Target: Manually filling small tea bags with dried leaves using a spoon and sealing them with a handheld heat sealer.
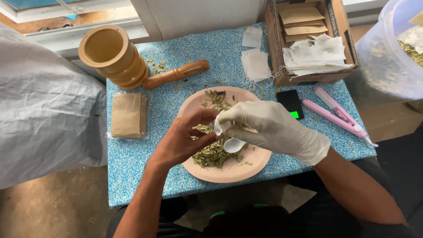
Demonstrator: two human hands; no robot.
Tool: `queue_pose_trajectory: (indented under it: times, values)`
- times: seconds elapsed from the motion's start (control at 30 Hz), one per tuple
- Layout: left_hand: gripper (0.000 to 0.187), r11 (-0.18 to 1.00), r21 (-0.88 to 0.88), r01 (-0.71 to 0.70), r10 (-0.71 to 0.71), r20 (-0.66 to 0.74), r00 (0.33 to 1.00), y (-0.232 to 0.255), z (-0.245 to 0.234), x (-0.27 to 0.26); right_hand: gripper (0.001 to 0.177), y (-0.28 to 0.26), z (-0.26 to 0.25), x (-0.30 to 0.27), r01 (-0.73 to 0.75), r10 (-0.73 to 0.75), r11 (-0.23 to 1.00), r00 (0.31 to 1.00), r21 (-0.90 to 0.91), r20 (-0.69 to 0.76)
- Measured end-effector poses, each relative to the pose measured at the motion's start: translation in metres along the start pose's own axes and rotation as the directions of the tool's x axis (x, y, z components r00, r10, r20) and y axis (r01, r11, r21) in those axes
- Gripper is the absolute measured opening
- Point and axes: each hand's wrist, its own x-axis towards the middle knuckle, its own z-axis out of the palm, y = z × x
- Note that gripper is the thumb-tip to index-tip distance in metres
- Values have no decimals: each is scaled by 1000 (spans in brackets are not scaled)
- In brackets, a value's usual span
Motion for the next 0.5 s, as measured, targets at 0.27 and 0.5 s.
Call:
queue_pose_trajectory:
  times: [0.27,0.5]
  values:
    - [54,992,127,-2,15,-101,995,8,-22,-12,20,15,-25,-21,-192,201,951,979,-243,17]
    - [53,961,266,-68,125,-204,971,5,-43,-26,36,64,-2,-69,34,201,724,945,-689,257]
